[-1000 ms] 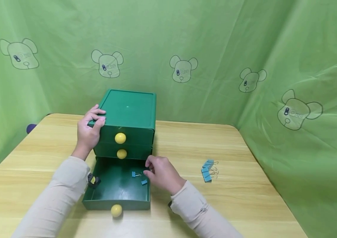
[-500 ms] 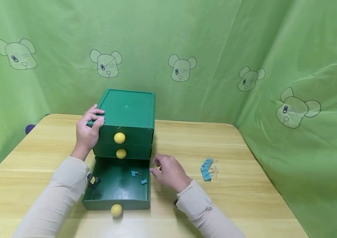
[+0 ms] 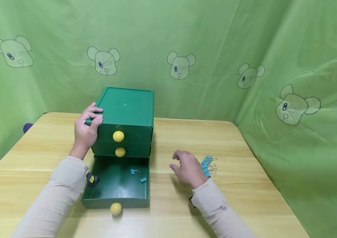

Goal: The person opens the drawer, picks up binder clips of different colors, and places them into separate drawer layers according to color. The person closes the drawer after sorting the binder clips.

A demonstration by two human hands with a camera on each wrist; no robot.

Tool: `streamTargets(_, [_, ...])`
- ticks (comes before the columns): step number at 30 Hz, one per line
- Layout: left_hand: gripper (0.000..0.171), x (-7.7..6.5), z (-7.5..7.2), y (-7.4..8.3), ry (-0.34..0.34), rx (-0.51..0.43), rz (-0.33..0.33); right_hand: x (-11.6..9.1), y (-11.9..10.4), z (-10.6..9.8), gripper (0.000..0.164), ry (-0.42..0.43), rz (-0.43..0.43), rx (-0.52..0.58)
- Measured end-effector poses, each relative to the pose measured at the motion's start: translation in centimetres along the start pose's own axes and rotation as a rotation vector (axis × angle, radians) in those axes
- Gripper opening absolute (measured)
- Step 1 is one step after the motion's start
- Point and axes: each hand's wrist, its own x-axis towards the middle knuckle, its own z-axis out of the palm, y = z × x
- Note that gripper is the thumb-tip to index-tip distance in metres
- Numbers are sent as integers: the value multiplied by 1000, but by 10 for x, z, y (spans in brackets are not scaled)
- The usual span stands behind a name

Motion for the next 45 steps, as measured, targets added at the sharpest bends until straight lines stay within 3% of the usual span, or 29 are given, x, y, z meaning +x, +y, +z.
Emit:
streamTargets(11, [19, 0, -1, 1, -1, 8, -3, -8, 47, -14, 37, 3, 65, -160])
streamTargets(19, [18, -1, -1, 0, 0, 9, 4, -16, 73, -19, 46, -88, 105, -238])
streamTargets(24, [19, -1, -1, 0, -5, 6, 6, -18, 83, -18, 51, -158, 138, -218])
streamTargets(32, [19, 0, 0, 0, 0, 6, 4, -16, 89, -16, 45, -199, 167, -116])
streamTargets(45, [19, 0, -1, -1, 0, 6, 11, -14, 83, -14, 45, -184, 152, -106])
